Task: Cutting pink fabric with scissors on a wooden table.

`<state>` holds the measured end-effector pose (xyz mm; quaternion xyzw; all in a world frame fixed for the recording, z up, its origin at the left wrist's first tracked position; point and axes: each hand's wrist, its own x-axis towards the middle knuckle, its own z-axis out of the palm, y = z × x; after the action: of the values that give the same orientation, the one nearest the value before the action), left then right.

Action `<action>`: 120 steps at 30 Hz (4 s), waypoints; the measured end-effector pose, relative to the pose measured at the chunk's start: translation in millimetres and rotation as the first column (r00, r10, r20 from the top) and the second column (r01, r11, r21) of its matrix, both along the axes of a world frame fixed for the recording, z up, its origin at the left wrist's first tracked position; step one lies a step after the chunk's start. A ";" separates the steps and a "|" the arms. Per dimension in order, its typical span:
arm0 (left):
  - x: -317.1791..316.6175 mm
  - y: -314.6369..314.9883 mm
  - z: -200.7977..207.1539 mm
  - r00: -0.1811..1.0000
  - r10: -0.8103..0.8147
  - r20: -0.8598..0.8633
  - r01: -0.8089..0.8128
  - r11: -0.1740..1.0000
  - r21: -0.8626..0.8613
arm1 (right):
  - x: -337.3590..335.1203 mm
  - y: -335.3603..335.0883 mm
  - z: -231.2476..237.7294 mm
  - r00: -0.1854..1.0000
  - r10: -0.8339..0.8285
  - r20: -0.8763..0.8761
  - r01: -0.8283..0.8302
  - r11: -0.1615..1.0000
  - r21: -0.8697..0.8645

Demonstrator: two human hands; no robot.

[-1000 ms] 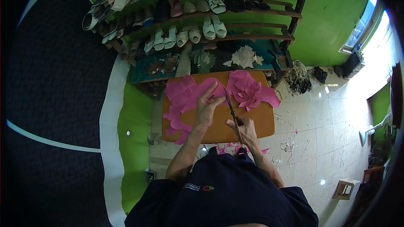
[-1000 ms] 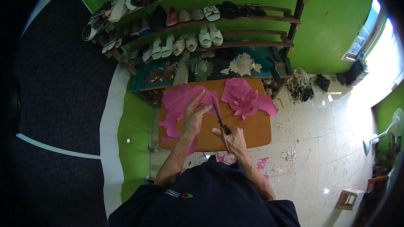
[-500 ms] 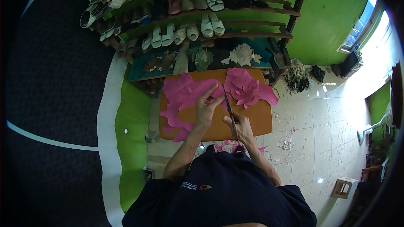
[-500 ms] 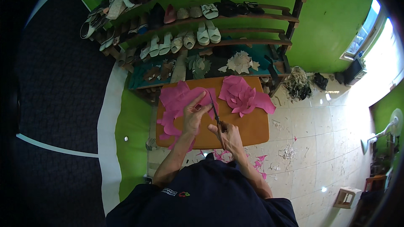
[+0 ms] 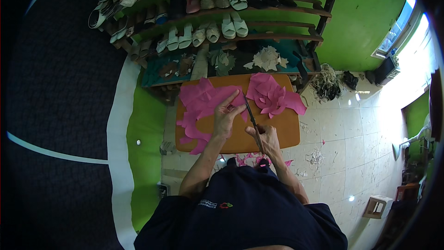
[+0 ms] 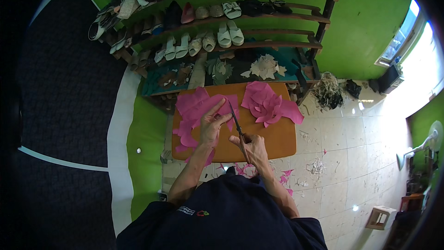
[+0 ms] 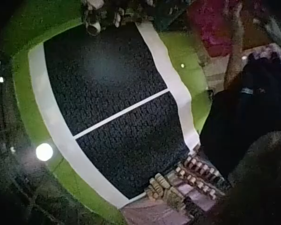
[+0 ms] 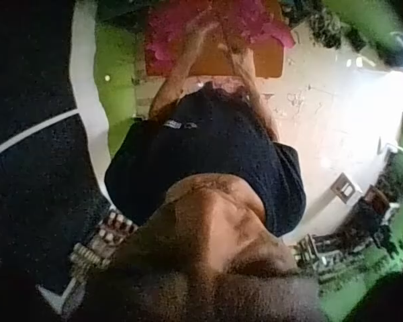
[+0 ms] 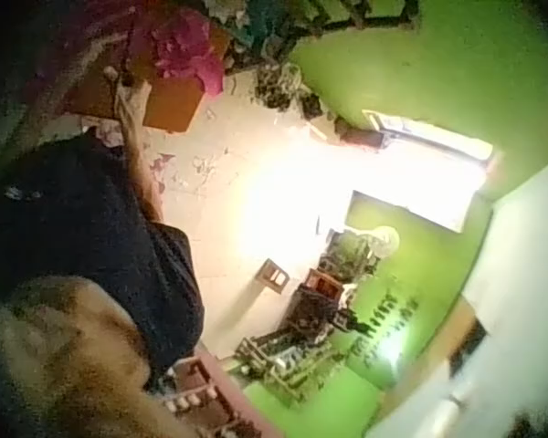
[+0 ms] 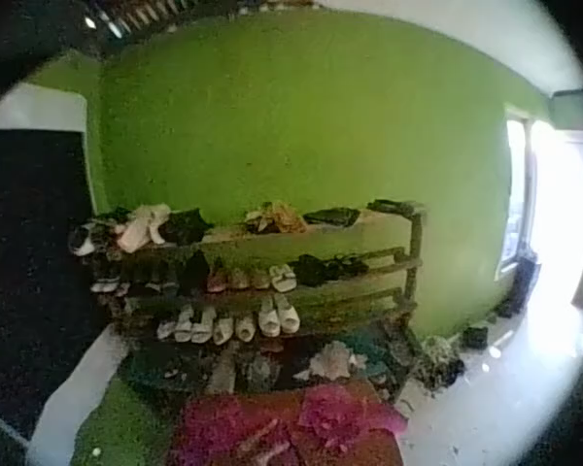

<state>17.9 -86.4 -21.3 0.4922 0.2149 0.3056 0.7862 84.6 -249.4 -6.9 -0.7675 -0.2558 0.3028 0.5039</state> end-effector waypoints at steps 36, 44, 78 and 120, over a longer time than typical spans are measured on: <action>11.1 -2.6 5.1 0.985 0.167 0.033 -0.164 0.983 -0.080 | 2.2 11.0 -13.7 0.994 -0.032 -0.101 0.034 0.999 0.017; 8.2 -16.4 7.8 0.998 0.067 -0.006 -0.067 0.995 -0.076 | 10.2 16.6 -24.6 1.000 -0.014 -0.002 0.014 0.998 0.064; -6.3 -10.3 17.1 0.998 0.056 -0.040 -0.057 0.998 -0.034 | 1.5 5.8 -23.0 0.994 0.046 -0.096 -0.041 0.997 0.060; -9.1 -9.2 1.5 0.999 0.000 0.036 0.002 0.998 -0.058 | -1.5 5.4 -17.4 0.998 0.000 -0.068 0.002 0.999 0.038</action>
<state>8.8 -95.7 -19.8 0.4637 0.2091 0.3076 0.8041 83.1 -244.0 -24.2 -0.7473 -0.2439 0.3234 0.5267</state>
